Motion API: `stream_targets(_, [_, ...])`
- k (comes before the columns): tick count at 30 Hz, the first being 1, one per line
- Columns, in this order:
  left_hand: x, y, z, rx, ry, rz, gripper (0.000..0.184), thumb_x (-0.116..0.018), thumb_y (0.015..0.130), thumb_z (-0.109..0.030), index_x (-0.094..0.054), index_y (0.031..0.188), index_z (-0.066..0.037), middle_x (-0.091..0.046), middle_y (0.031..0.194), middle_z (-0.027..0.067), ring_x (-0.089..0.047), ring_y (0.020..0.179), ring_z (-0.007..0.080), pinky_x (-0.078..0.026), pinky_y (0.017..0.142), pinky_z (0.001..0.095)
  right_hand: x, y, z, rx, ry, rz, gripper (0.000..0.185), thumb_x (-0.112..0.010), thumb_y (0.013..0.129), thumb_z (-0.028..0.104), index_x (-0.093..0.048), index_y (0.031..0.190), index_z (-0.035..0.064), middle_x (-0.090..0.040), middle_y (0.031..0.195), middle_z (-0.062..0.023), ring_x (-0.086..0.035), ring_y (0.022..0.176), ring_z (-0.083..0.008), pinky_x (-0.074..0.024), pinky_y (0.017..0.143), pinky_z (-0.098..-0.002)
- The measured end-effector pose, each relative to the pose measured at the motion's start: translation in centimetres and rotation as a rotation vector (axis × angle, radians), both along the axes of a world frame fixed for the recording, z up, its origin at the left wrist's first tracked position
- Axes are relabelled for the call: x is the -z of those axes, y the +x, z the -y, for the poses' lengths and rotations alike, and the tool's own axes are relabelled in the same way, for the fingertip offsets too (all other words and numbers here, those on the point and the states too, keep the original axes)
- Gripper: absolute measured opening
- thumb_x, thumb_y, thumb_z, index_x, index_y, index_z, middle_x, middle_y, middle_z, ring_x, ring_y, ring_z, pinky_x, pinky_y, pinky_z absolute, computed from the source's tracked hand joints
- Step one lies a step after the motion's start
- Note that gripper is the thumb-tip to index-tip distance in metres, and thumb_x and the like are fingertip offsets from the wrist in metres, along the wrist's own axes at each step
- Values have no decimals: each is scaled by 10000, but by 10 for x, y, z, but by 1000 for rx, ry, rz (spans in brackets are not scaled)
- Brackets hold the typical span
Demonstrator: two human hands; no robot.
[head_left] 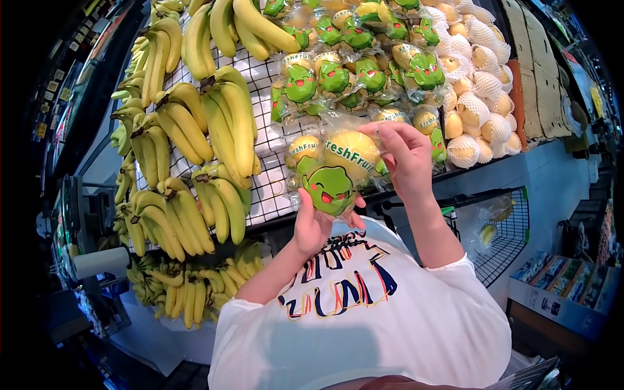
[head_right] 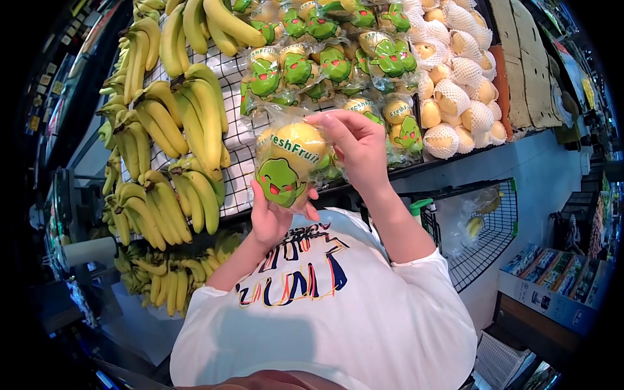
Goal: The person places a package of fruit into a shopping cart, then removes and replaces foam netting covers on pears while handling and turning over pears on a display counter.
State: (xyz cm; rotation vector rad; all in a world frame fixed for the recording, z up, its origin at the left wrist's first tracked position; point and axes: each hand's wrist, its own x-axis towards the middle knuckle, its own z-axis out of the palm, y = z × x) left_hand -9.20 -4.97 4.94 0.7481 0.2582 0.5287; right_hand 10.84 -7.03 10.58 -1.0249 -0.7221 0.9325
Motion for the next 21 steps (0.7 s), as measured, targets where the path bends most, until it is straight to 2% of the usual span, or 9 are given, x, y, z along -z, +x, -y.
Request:
stream_targets(4, [1, -1, 0, 43, -57, 21, 912, -124, 949, -768, -455, 1364, -26, -652, 1127, 159, -698, 845, 235, -523, 711, 337, -5, 4, 0, -40, -73, 55, 224, -654, 962, 200, -737, 1065, 19, -740, 959, -31, -572, 686, -23, -405, 543, -183])
stream_targets(7, [10, -2, 0, 46, 54, 7, 849, -219, 969, -733, -351, 1442, -40, -617, 1195, 168, -687, 881, 242, -539, 768, 355, -3, 4, -2, -89, -77, 37, 221, -669, 948, 180, -736, 1076, 14, -735, 974, -44, -622, 771, -67, -469, 631, -208])
stream_targets(10, [9, -3, 7, -101, 262, -143, 826, -374, 977, -668, -196, 1511, -65, -566, 1271, 175, -670, 932, 248, -543, 829, 377, -3, 4, -1, -111, -68, 70, 207, -686, 932, 156, -741, 1055, -1, -729, 980, -72, -647, 850, -115, -504, 741, -250])
stream_targets(11, [6, -6, 8, -96, 208, -69, 866, -498, 972, -582, -76, 1541, -84, -504, 1346, 170, -632, 1045, 253, -522, 908, 394, -3, 5, 0, -111, -68, 88, 200, -693, 926, 147, -744, 1043, -8, -727, 980, -82, -652, 872, -131, -511, 778, -265])
stream_targets(14, [8, -5, 10, -173, 429, -104, 853, -518, 973, -552, -99, 1546, -80, -476, 1379, 158, -592, 1138, 251, -489, 969, 395, 14, 19, 1, -192, 23, 12, 166, -705, 914, 119, -752, 981, -26, -729, 973, -102, -651, 905, -146, -508, 815, -291])
stream_targets(15, [12, -5, 8, -168, 485, -103, 870, -554, 956, -560, -99, 1545, -108, -401, 1451, 168, -552, 1219, 293, -509, 962, 441, 10, 19, 1, -197, 63, 17, 147, -701, 914, 98, -754, 933, -38, -730, 970, -109, -657, 891, -161, -511, 817, -303])
stream_targets(18, [14, -8, 8, -220, 553, -90, 846, -554, 972, -499, -107, 1552, -75, -430, 1422, 161, -518, 1264, 274, -433, 1055, 412, 8, 12, 3, -148, 103, 21, 144, -688, 921, 84, -749, 938, -45, -732, 963, -112, -661, 884, -165, -513, 820, -304])
stream_targets(21, [14, -11, 7, -190, 529, -34, 820, -566, 975, -467, -128, 1553, -85, -418, 1436, 173, -501, 1288, 279, -419, 1072, 419, 5, 3, 5, -99, 100, -3, 141, -684, 919, 75, -744, 924, -52, -731, 939, -126, -672, 886, -185, -518, 830, -313])
